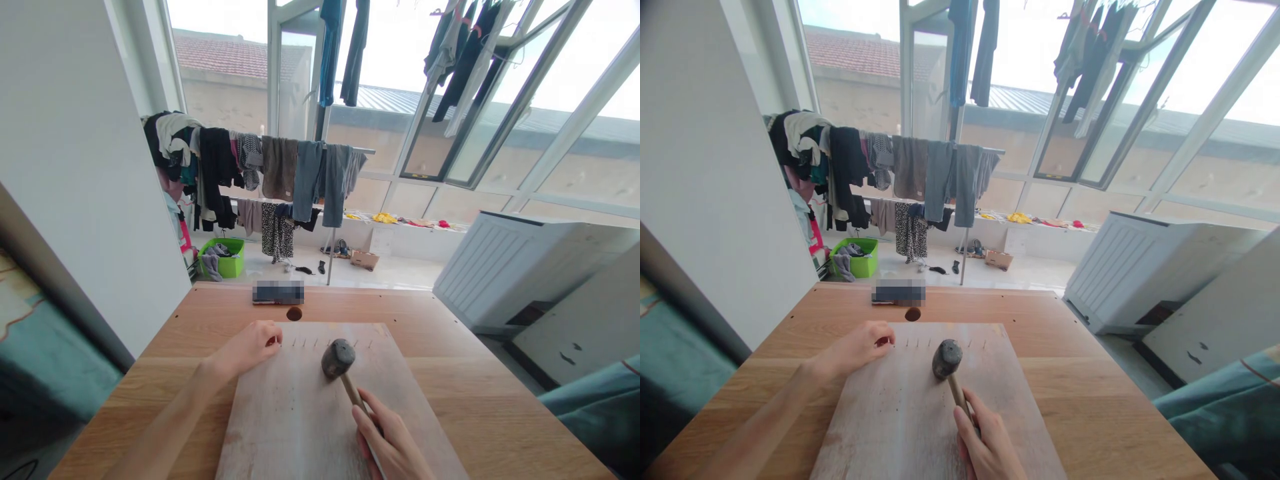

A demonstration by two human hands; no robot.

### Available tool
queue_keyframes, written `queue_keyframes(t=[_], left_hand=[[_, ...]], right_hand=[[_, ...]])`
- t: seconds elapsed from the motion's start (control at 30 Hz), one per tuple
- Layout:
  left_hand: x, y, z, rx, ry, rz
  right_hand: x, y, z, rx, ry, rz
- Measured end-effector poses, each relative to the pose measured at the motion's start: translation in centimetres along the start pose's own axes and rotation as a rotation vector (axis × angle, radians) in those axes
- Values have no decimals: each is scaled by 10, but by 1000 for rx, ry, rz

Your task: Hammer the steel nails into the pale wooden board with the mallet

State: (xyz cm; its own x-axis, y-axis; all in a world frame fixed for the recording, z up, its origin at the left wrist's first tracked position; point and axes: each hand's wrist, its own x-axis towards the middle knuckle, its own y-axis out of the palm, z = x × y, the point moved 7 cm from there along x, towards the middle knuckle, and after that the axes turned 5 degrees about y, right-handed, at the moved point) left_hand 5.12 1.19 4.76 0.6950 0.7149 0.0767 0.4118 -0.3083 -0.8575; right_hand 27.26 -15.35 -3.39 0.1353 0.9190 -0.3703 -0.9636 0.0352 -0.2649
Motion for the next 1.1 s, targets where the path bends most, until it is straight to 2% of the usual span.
queue_keyframes(t=[0.1, 0.23, 0.33, 0.43, 0.57, 0.7, 0.9, 1.0, 1.1], left_hand=[[-1, 2, 2, 25, 20, 15], [-2, 2, -9, 156, 43, 23], [-2, 1, -14, 160, 64, -5], [0, 3, -11, 17, 92, -79], [2, 12, 10, -251, 66, -141], [3, 19, 27, -405, 27, -163], [4, 21, 32, -443, 43, -201], [6, 21, 33, -432, 63, -221], [6, 18, 30, -406, 85, -234]], right_hand=[[-1, 0, 3, 3, -1, 2], [-1, 0, 5, 1, 8, -5], [-2, -1, 4, 12, 21, -37], [-2, -1, 1, 30, 20, -72], [0, 3, 5, 20, -22, -35], [3, 13, 31, 13, -76, 35], [10, 42, 88, 11, -225, 80], [19, 60, 97, -14, -263, 115], [24, 72, 94, -36, -250, 177]])
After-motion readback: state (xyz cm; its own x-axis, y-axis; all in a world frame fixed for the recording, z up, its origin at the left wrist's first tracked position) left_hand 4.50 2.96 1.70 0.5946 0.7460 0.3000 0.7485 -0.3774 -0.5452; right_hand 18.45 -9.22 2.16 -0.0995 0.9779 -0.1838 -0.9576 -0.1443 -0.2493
